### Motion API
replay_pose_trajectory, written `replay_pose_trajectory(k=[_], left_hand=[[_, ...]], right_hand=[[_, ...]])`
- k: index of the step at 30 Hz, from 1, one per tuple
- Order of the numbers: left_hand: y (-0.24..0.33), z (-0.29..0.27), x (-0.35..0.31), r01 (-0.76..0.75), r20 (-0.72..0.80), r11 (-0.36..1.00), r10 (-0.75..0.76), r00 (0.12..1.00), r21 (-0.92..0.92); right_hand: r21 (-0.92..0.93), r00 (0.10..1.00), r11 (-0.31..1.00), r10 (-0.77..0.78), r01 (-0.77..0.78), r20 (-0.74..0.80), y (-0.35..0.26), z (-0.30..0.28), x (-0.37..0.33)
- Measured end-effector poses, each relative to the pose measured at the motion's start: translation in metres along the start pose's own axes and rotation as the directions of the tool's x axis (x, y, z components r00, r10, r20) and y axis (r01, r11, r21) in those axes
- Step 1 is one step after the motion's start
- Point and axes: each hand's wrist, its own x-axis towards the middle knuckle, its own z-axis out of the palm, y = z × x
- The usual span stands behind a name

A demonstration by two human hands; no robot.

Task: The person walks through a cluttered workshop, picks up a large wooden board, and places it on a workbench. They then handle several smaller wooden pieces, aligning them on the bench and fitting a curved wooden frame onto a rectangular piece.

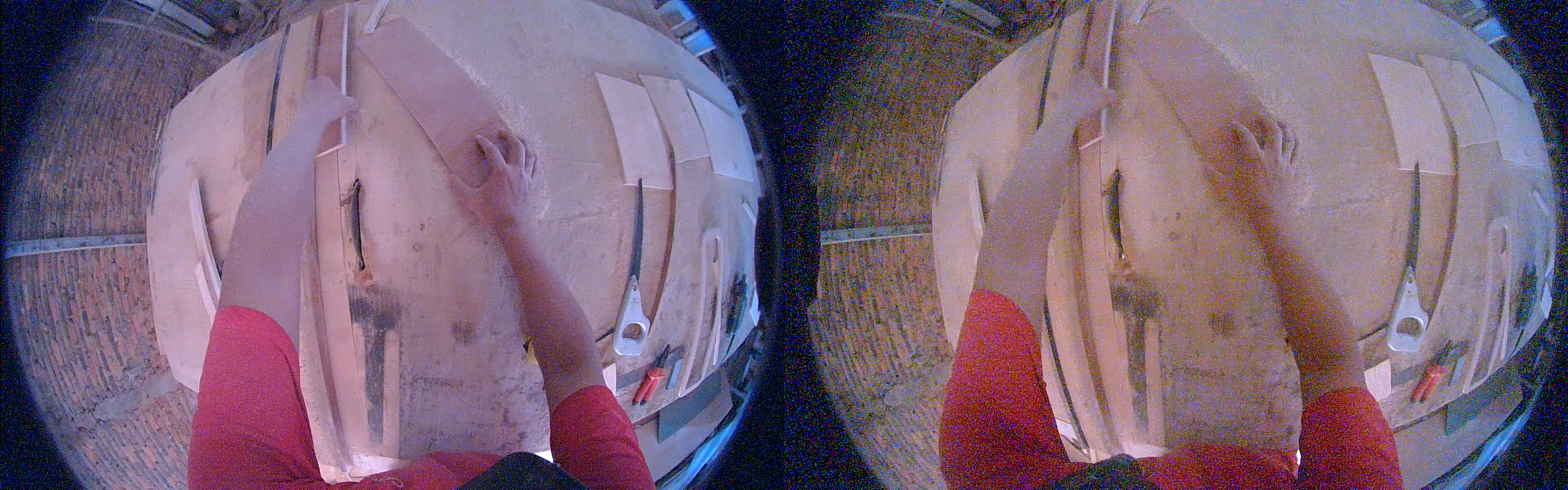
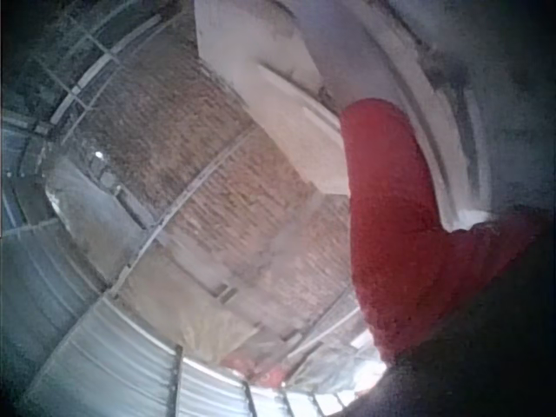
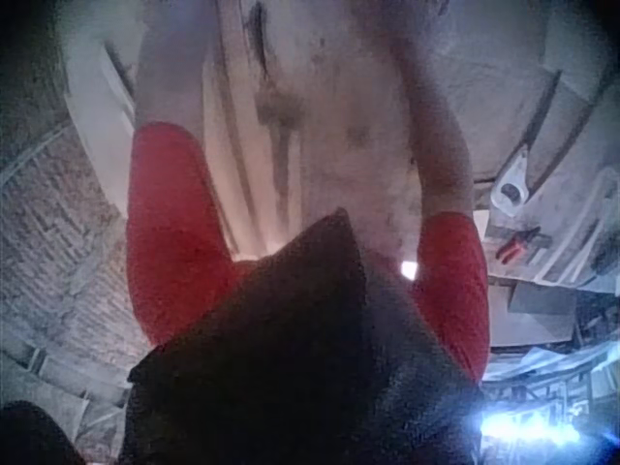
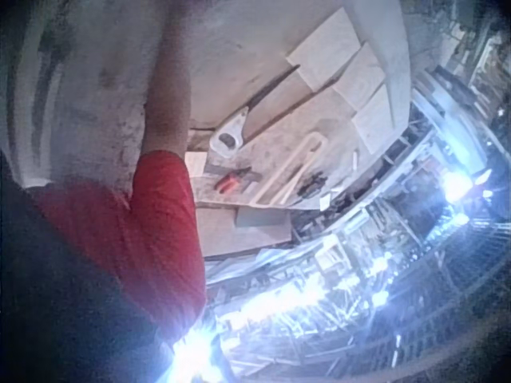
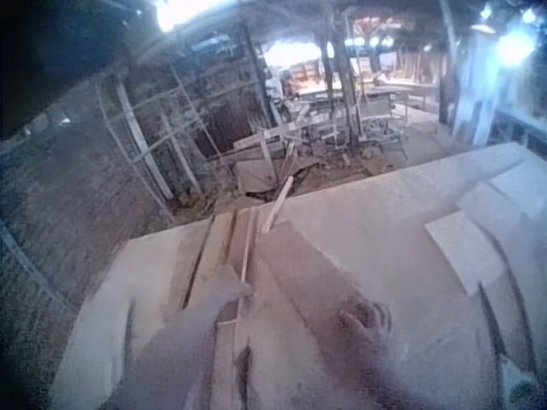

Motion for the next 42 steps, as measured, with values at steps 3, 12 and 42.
replay_pose_trajectory(k=[3,12,42], left_hand=[[-0.017,-0.035,-0.03,0.15,-0.16,0.988,-0.152,0.975,-0.026],[-0.202,-0.035,-0.172,0.073,-0.423,0.94,-0.218,0.88,-0.332],[-0.231,0.036,-0.544,0.53,-0.643,0.837,-0.482,0.596,-0.136]], right_hand=[[0.048,0.999,0.998,-0.029,0.03,-0.028,-0.009,-0.002,0.002],[0.128,0.988,0.986,-0.094,0.109,-0.12,-0.001,0.035,0.004],[0.108,0.996,0.992,-0.061,0.069,-0.071,0.197,-0.076,-0.187]])
